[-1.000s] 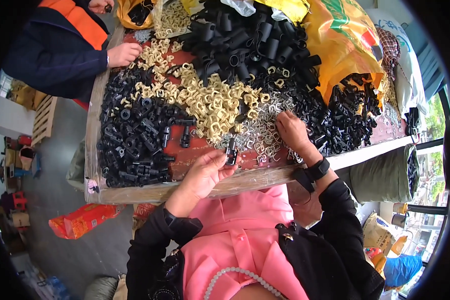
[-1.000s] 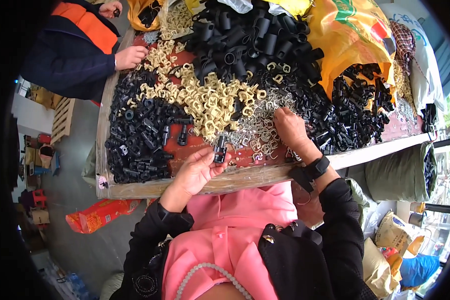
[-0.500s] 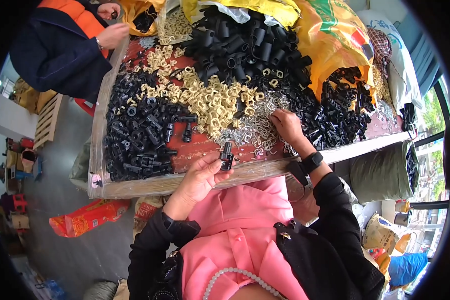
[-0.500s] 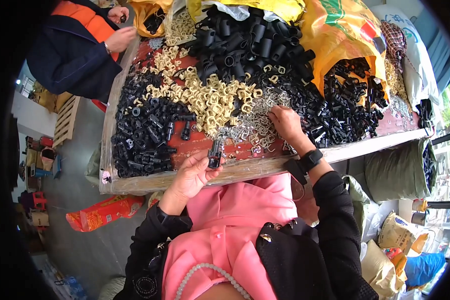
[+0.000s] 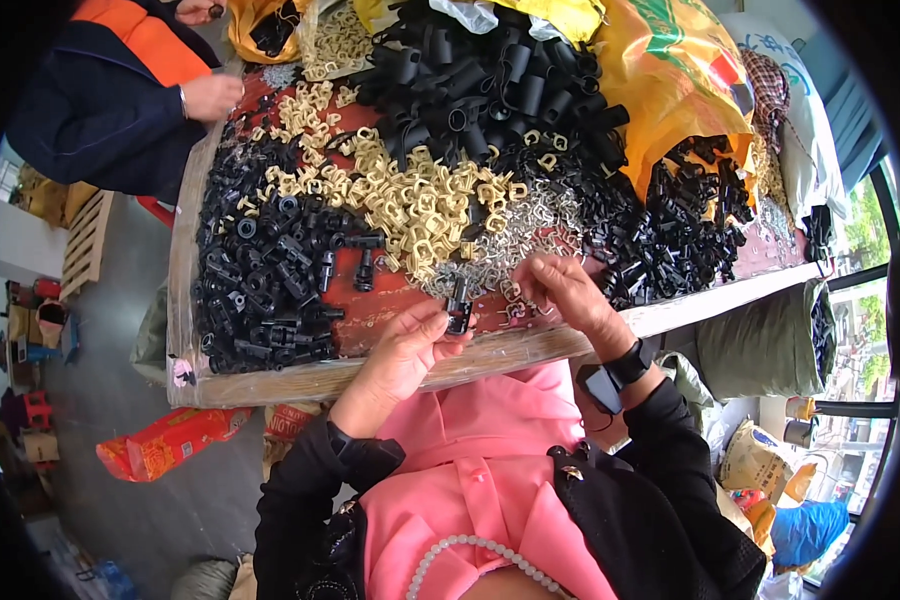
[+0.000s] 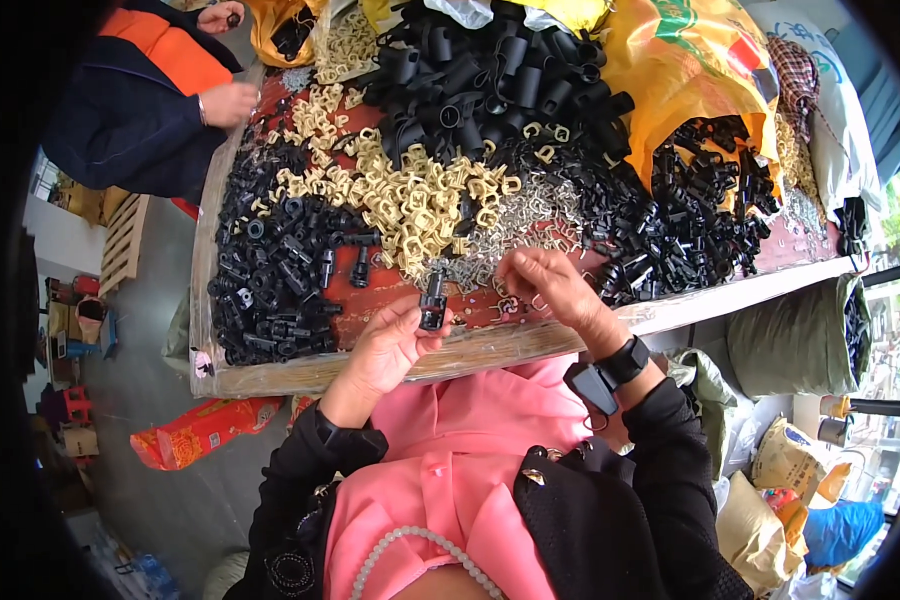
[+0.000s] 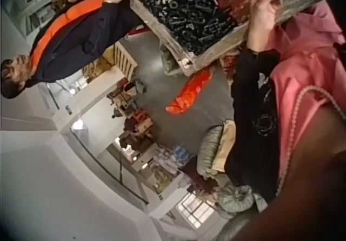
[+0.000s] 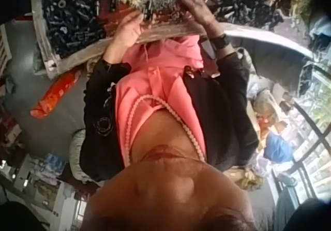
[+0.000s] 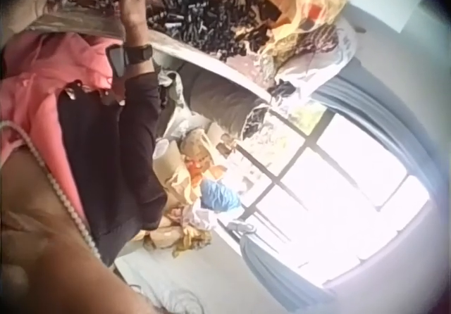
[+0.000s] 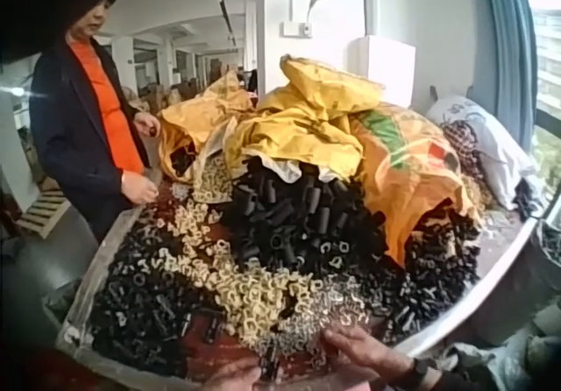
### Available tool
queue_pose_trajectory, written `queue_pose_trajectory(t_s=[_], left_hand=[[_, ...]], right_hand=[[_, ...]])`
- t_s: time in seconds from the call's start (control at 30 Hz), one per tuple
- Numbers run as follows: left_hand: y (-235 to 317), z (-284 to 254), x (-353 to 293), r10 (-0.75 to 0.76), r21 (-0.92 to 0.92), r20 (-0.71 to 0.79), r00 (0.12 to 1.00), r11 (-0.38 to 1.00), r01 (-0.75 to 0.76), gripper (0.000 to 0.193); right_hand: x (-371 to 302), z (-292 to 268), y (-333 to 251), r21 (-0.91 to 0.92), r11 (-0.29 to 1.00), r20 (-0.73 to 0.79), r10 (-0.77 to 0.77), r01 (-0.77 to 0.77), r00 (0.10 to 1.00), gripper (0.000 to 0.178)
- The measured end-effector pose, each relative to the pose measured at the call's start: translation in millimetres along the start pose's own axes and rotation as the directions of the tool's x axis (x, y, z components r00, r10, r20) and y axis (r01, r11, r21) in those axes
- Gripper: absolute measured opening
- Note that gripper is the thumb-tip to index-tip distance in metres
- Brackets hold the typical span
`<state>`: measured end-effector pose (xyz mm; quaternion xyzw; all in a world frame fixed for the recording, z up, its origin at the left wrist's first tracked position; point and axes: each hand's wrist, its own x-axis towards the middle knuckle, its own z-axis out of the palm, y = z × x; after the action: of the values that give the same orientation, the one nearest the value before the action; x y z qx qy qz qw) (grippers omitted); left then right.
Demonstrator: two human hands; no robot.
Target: The person assembles components by hand, picking up a black plastic housing, a beige plastic clip, and a metal spring. They fit the beige clip and metal spring into the black housing before placing the completed assembly back on the table.
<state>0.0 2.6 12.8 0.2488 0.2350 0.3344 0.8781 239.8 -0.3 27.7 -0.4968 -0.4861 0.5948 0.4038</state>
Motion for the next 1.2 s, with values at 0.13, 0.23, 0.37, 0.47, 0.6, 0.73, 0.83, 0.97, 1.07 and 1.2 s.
queue_pose_trajectory(t_s=[0.13, 0.23, 0.37, 0.47, 0.6, 0.73, 0.83, 0.97, 1.07, 1.2], left_hand=[[1.9, -0.5, 4.1, 0.049, 0.027, 0.022, 0.999, 0.998, -0.049, 0.027], [2.2, 2.1, 3.9, 0.078, 0.012, 0.051, 0.996, 0.997, -0.079, 0.028], [0.8, 14.2, -2.0, 0.108, 0.001, 0.095, 0.99, 0.994, -0.109, 0.029], [-1.3, 19.6, -7.4, 0.109, 0.005, 0.11, 0.988, 0.994, -0.111, 0.03], [-3.7, 21.4, -13.4, 0.094, 0.033, 0.111, 0.989, 0.995, -0.099, 0.03], [-5.1, 19.0, -15.2, 0.085, 0.127, 0.095, 0.992, 0.987, -0.096, 0.03], [-5.4, 17.0, -14.9, 0.081, 0.227, 0.047, 0.996, 0.97, -0.09, 0.029], [-6.0, 11.4, -10.8, 0.107, 0.223, -0.013, 0.994, 0.97, -0.101, 0.029], [-9.0, 3.8, -4.9, 0.125, 0.182, -0.028, 0.992, 0.976, -0.118, 0.028], [-12.7, -0.1, -2.4, 0.131, 0.17, -0.035, 0.991, 0.978, -0.123, 0.026]], right_hand=[[-4.4, 12.1, 4.4, 0.018, 1.0, 0.181, 0.001, -0.004, 0.983, 0.033], [-9.6, 20.4, 8.1, 0.087, 0.995, 0.324, 0.016, -0.046, 0.946, 0.033], [-17.1, 29.2, 12.3, 0.209, 0.964, 0.448, 0.052, -0.161, 0.892, 0.033], [-22.6, 34.6, 11.2, 0.259, 0.944, 0.552, 0.03, -0.206, 0.833, 0.033], [-27.6, 40.7, -0.8, 0.135, 0.96, 0.606, 0.115, -0.244, 0.787, 0.035], [-32.2, 43.0, -1.6, 0.06, 0.974, 0.546, 0.151, -0.218, 0.824, 0.035], [-29.1, 42.3, 1.1, 0.045, 0.993, 0.55, 0.066, -0.108, 0.833, 0.033], [-22.3, 41.7, 8.5, -0.014, 0.997, 0.43, 0.078, -0.08, 0.9, 0.029], [-15.8, 41.5, 16.6, 0.018, 0.997, 0.341, 0.07, -0.081, 0.937, 0.026], [-11.7, 42.3, 27.3, 0.114, 0.994, 0.246, -0.024, -0.004, 0.969, 0.019]])
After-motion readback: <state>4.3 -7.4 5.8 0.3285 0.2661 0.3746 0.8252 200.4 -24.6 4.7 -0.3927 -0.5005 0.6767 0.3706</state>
